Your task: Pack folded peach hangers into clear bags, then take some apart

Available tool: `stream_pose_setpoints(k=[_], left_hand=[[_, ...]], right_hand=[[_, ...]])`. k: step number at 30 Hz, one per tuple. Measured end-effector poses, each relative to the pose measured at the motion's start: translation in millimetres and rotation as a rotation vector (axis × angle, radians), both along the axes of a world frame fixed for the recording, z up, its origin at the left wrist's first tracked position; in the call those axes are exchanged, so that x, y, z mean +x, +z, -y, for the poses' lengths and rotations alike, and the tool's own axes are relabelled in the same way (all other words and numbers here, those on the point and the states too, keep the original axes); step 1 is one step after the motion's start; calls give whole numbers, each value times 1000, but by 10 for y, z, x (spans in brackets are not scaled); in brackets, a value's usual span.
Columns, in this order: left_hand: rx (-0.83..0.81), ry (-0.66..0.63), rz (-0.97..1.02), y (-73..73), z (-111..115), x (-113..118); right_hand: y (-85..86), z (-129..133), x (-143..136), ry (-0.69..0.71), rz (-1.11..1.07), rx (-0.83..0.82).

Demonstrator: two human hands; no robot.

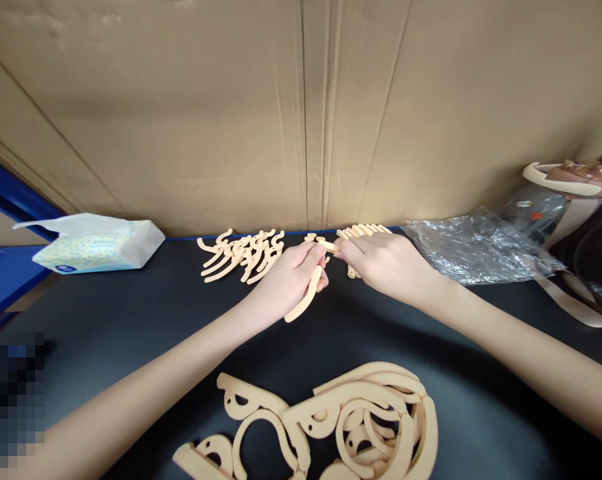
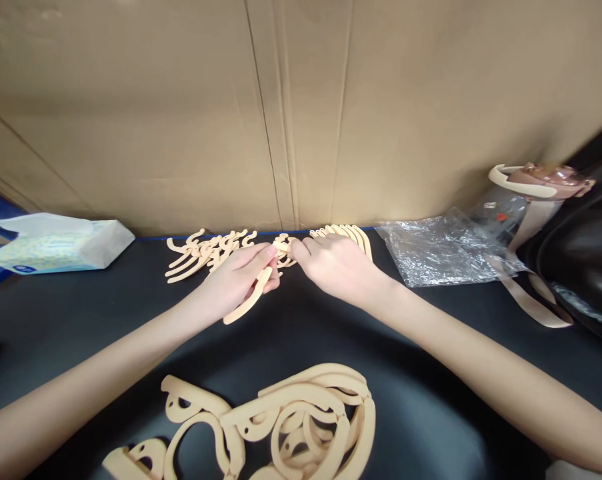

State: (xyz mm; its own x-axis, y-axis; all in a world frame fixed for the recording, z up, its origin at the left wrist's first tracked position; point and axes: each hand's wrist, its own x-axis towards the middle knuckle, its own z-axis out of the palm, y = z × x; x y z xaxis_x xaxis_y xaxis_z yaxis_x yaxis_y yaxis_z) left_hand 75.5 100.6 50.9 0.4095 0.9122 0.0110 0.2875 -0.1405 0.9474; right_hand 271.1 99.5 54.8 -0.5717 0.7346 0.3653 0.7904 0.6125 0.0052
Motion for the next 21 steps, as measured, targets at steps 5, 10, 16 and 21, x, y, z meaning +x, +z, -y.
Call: stream_pose_setpoints(k=[5,10,16,21], left_hand=[[191,65,-163,-66,58,14],[336,140,-349,-41,98,28],[397,231,-557,-76,94,68],[430,280,-680,-201,185,132]], right_hand=[[-15,21,-78,-74,65,-101],[155,35,-137,-72,32,-258],[96,72,-221,-165,41,-269],[-6,49,-209,-120,-32,-307]])
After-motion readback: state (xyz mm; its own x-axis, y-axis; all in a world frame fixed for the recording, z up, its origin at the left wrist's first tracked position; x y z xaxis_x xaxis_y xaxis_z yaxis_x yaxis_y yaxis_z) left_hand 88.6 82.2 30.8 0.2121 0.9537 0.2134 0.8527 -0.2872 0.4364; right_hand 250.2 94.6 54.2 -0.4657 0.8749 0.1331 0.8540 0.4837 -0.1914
